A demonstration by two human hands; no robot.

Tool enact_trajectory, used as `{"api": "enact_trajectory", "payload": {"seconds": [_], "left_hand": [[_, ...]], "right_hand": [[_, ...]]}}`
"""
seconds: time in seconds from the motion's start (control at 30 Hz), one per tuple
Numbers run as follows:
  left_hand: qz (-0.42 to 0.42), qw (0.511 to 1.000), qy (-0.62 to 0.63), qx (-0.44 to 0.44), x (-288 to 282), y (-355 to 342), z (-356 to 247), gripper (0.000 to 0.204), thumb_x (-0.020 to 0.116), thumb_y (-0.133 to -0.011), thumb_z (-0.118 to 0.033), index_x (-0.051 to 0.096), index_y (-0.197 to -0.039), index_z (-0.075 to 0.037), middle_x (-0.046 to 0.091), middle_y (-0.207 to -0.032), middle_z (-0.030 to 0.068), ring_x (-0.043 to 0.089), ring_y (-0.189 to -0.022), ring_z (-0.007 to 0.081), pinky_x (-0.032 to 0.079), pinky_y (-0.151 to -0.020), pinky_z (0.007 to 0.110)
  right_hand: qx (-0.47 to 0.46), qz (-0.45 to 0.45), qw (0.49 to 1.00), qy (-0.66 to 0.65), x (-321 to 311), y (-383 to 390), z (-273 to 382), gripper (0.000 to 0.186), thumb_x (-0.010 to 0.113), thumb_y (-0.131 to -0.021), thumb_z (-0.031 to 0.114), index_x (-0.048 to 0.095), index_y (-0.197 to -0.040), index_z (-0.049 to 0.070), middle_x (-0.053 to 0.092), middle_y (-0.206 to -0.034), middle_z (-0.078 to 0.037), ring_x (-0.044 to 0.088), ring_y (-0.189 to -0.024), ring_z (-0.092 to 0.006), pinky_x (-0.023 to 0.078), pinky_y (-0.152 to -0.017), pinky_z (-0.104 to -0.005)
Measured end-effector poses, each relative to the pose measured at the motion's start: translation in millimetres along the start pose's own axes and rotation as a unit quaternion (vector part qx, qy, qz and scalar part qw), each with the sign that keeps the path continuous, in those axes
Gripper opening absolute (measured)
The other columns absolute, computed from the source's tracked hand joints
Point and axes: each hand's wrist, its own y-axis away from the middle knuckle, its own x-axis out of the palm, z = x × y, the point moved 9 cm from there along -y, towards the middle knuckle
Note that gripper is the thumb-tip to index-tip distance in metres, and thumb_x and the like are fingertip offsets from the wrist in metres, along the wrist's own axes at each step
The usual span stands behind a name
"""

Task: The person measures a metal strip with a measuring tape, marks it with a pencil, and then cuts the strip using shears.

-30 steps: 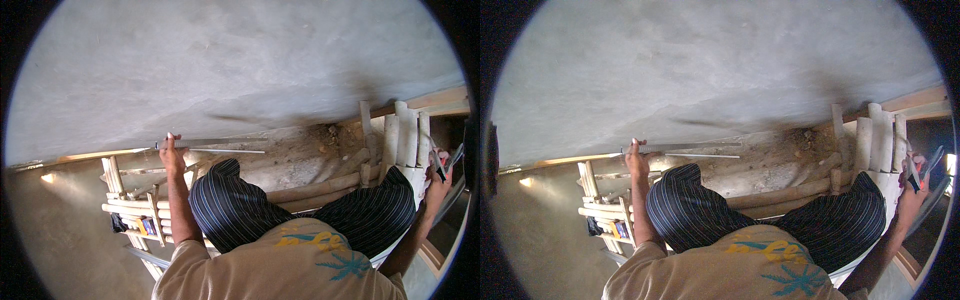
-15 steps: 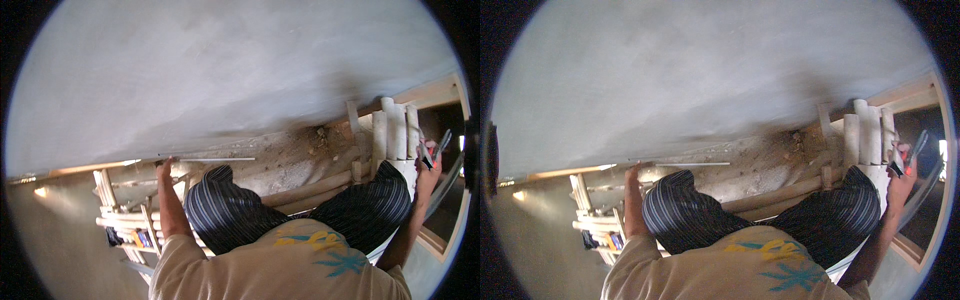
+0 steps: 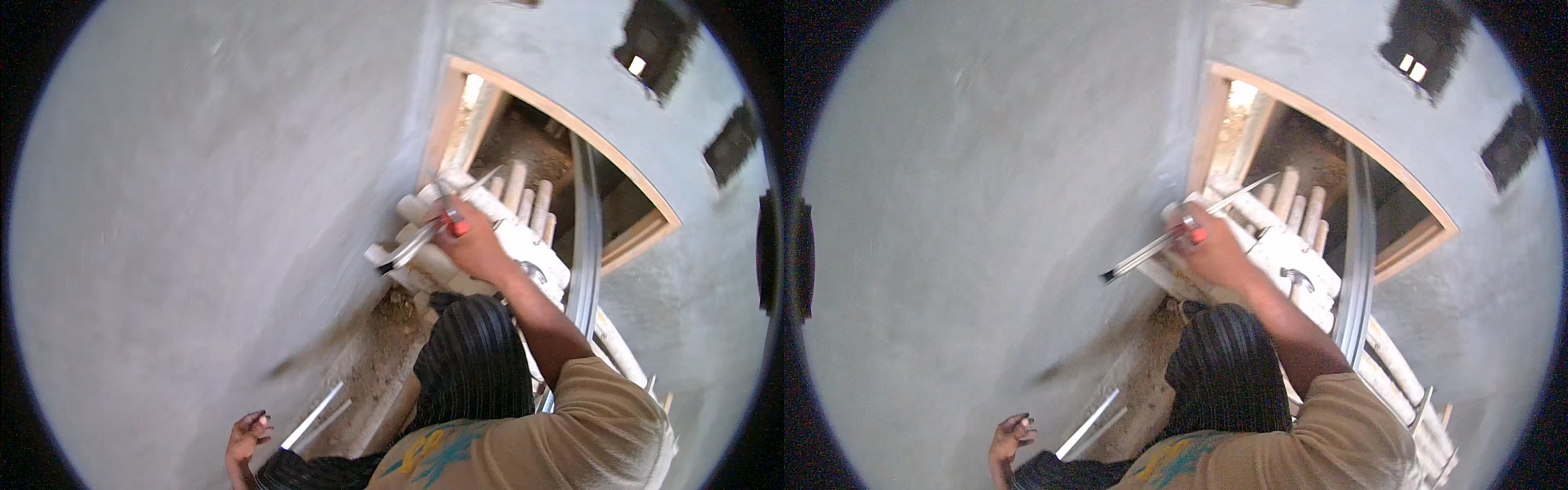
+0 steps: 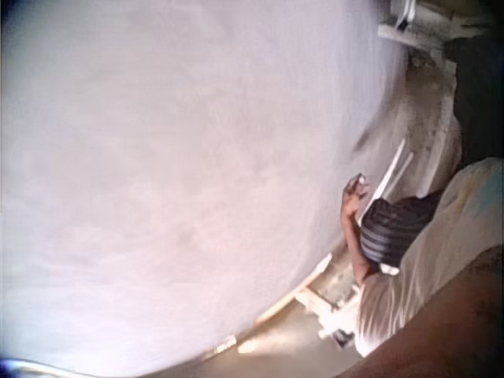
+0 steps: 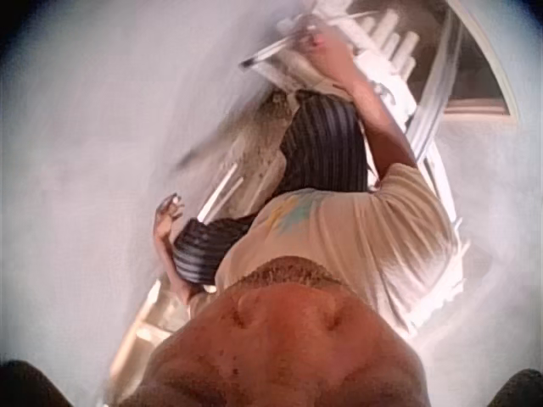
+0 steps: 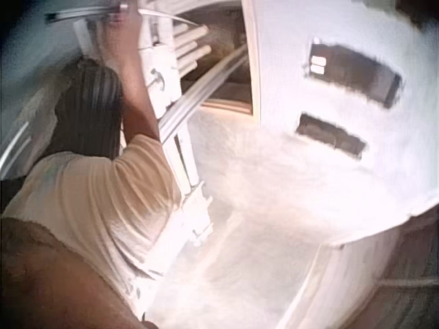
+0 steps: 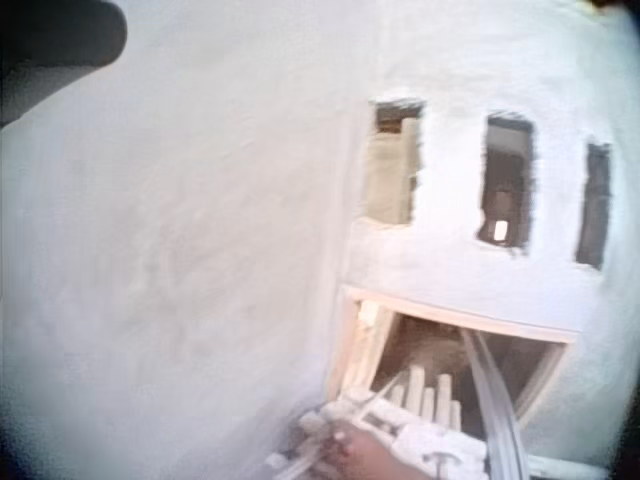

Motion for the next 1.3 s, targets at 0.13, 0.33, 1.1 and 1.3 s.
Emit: {"api": "enact_trajectory", "payload": {"seconds": [0.13,0.33,1.1,1.3], "left_hand": [[0.022,0.987,-0.121,0.1,22.9,1.4,-95.0,0.047,0.074,-0.096,-0.022,0.06,-0.135,0.0,0.07,-0.12,0.0113,0.068,-0.104,0.0195,0.056,-0.088,0.033],[0.059,0.931,-0.252,0.259,85.1,31.1,-228.7,0.044,0.076,-0.095,-0.022,0.064,-0.13,0.001,0.071,-0.118,0.0141,0.067,-0.103,0.0161,0.055,-0.089,0.031],[-0.237,0.531,-0.385,0.717,103.5,293.6,-556.3,0.043,0.074,-0.091,-0.005,0.06,-0.131,0.002,0.075,-0.095,0.0202,0.073,-0.074,0.0308,0.058,-0.067,0.04],[-0.303,0.392,-0.345,0.797,99.7,388.7,-643.8,0.045,0.07,-0.094,-0.007,0.054,-0.134,0.005,0.075,-0.09,0.0188,0.07,-0.065,0.0278,0.055,-0.058,0.036]], "right_hand": [[0.051,0.039,0.997,-0.038,6.5,8.4,11.2,0.029,0.075,-0.084,0.004,0.063,-0.11,0.005,0.07,-0.102,-0.012,0.068,-0.098,-0.0253,0.053,-0.088,-0.0369],[0.057,0.077,0.992,-0.08,10.9,0.1,28.6,0.027,0.071,-0.085,0.002,0.061,-0.109,0.004,0.069,-0.101,-0.014,0.068,-0.1,-0.0275,0.05,-0.091,-0.0381],[0.14,0.235,0.962,-0.019,-34.0,-29.8,72.2,0.035,0.071,-0.09,0.024,0.058,-0.12,0.01,0.064,-0.113,-0.021,0.062,-0.111,-0.0369,0.05,-0.094,-0.0447],[0.117,0.23,0.966,-0.018,-82.9,-39.4,114.4,0.037,0.072,-0.089,0.025,0.056,-0.119,0.011,0.064,-0.105,-0.021,0.064,-0.102,-0.041,0.051,-0.09,-0.0474]]}}
